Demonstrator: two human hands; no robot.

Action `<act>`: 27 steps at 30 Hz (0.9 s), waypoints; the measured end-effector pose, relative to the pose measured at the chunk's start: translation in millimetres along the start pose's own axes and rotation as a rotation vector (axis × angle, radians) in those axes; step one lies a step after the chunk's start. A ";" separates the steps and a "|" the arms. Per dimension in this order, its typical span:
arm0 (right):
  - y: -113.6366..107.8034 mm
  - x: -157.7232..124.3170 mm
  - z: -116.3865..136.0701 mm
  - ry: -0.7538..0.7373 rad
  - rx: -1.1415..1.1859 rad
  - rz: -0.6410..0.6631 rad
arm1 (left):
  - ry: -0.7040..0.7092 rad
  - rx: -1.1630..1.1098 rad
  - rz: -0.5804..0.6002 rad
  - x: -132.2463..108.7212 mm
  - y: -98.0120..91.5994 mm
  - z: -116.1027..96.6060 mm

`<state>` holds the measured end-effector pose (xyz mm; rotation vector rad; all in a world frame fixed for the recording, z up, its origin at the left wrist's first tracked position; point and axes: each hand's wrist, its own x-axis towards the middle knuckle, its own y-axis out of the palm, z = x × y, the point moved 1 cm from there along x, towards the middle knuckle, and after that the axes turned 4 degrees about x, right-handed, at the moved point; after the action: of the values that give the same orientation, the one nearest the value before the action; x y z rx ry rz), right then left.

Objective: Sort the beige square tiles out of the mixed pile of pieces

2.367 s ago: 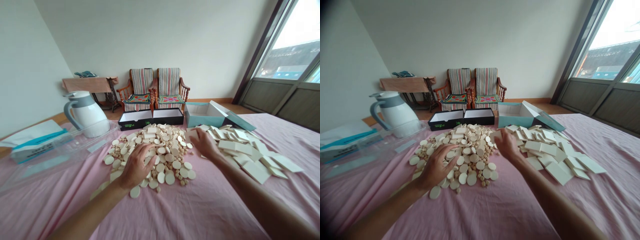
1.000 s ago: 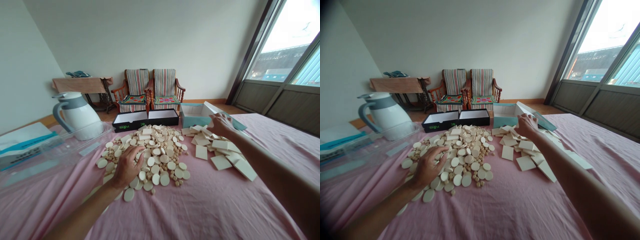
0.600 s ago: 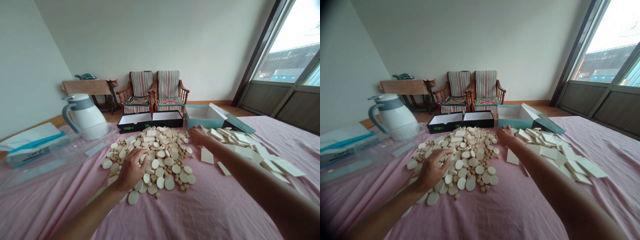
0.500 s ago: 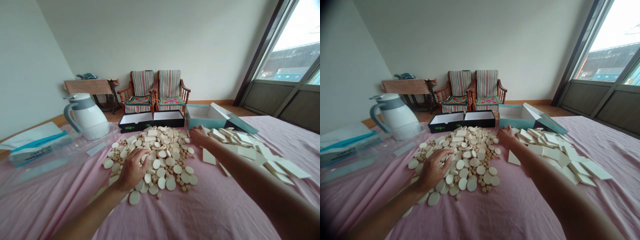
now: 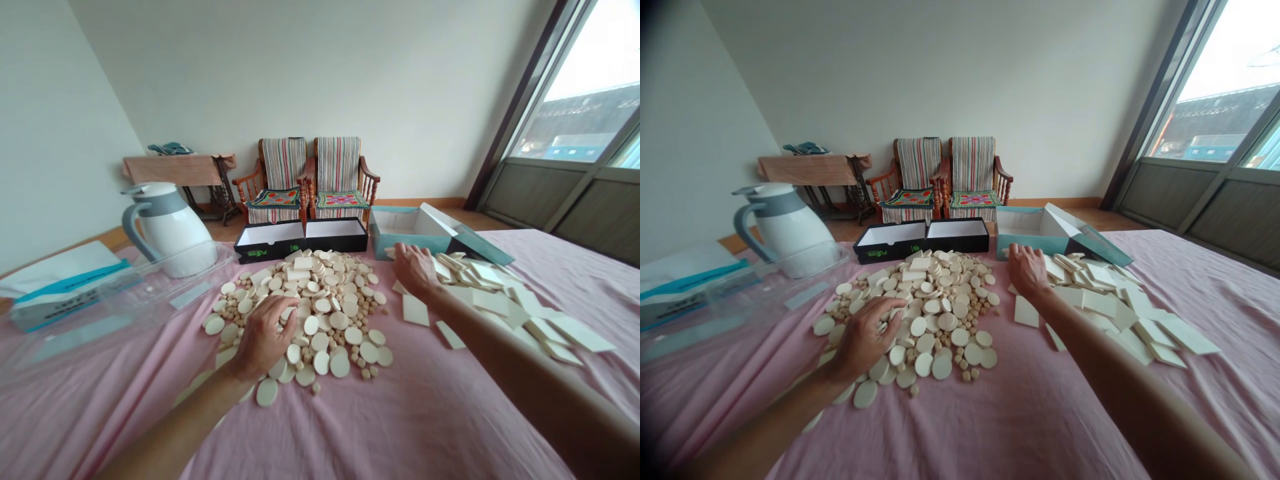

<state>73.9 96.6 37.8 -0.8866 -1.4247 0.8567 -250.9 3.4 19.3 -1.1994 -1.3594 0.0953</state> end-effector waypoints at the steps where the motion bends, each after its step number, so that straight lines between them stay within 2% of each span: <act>1: -5.5 -0.4 -6.9 0.066 0.066 -0.053 | -0.001 -0.001 0.002 0.1 0.2 0.0; 4: -20.3 1.9 -38.1 0.320 0.253 -0.164 | -0.005 0.001 0.005 0.6 0.4 0.0; 7: -26.8 6.0 -78.8 0.529 0.351 -0.210 | -0.005 0.010 0.005 1.0 0.6 0.7; 9: -26.5 6.1 -102.3 0.585 0.345 -0.165 | 0.000 0.015 -0.001 1.3 0.9 1.5; 11: -25.8 1.7 -115.4 0.601 0.310 -0.096 | 0.007 0.017 -0.006 1.4 1.1 2.2; 14: -30.2 -14.0 -108.0 0.527 0.211 -0.107 | 0.008 0.015 -0.003 1.5 0.8 2.4; 16: -35.3 -28.0 -88.0 0.363 0.142 -0.110 | 0.005 0.013 0.002 1.6 0.2 1.9; 18: -38.4 -42.0 -65.5 0.150 0.092 -0.052 | 0.006 0.014 0.001 1.9 -0.4 1.1; 20: -38.3 -53.2 -49.6 0.003 0.063 0.026 | 0.011 0.021 -0.006 2.1 -0.8 0.3; 23: -34.4 -61.2 -44.3 -0.022 0.023 0.099 | 0.014 0.027 -0.010 2.3 -1.0 -0.3; 27: -32.6 -66.4 -43.3 0.033 0.050 0.069 | 0.010 0.020 0.006 1.6 -0.3 -0.1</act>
<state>117.3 22.8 39.5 -0.9124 -1.3453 0.9222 -250.5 4.2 20.6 -1.1855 -1.3435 0.1066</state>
